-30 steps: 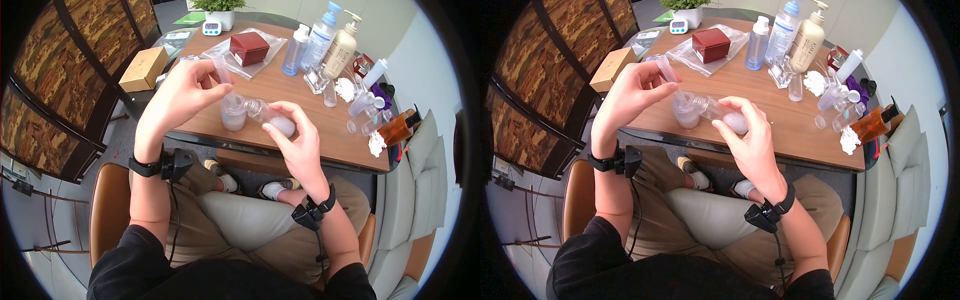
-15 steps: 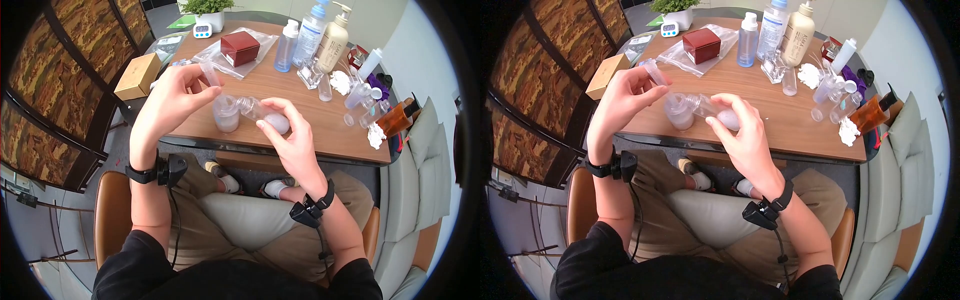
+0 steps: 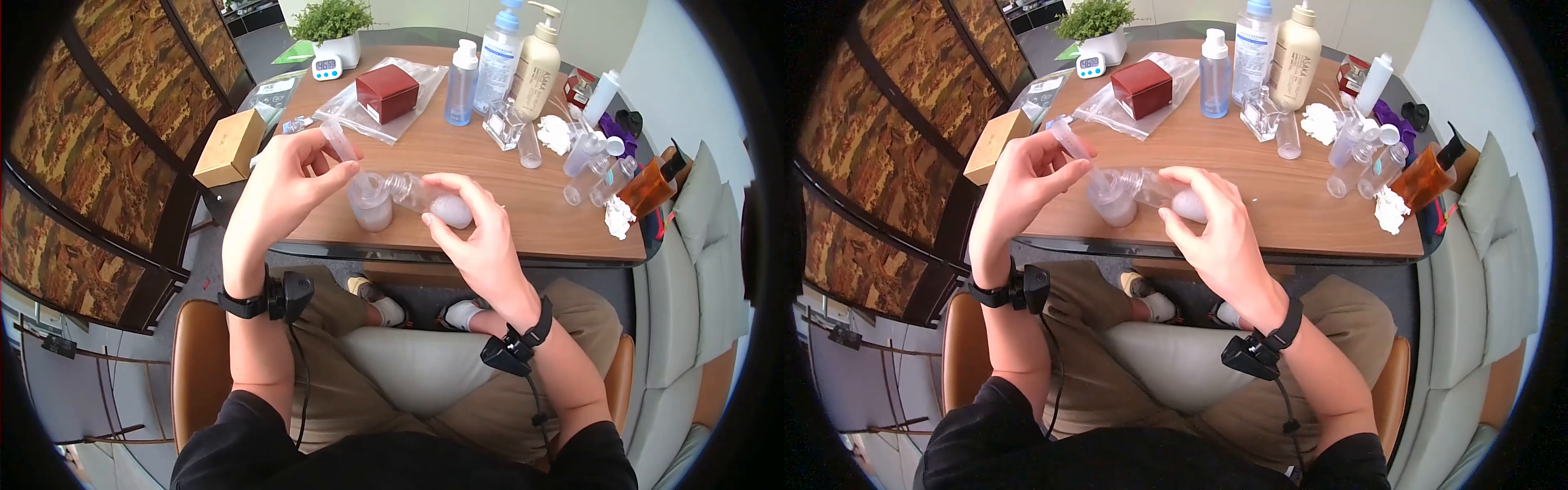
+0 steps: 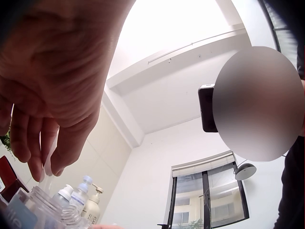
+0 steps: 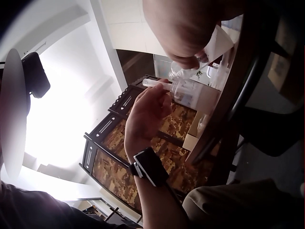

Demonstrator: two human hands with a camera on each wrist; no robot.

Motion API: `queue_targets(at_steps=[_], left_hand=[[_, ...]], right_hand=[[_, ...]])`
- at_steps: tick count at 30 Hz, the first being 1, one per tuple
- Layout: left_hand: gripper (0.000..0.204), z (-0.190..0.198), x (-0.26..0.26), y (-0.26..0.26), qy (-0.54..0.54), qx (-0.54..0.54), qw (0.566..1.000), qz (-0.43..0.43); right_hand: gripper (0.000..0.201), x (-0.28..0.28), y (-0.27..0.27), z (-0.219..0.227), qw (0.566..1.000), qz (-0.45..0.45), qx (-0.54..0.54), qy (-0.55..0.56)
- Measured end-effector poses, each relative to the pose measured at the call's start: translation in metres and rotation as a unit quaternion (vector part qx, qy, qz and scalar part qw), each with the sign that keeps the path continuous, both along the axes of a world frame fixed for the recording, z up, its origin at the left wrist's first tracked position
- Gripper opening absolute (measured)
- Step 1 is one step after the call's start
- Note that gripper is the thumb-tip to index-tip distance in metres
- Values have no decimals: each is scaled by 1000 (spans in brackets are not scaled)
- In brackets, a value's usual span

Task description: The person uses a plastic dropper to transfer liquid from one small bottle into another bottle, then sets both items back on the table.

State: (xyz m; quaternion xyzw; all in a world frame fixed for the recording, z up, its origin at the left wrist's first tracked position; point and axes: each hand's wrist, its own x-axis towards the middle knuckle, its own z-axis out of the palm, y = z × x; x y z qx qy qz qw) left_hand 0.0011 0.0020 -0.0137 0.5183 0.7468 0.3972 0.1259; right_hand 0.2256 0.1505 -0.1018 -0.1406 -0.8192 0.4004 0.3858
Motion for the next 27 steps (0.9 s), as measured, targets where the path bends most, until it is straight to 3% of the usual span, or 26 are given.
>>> queue_targets(at_steps=[27], left_hand=[[26,-6,-2,2,10,33,999,4]], right_hand=[[36,-1,-3,-1,999,-2,25,21]])
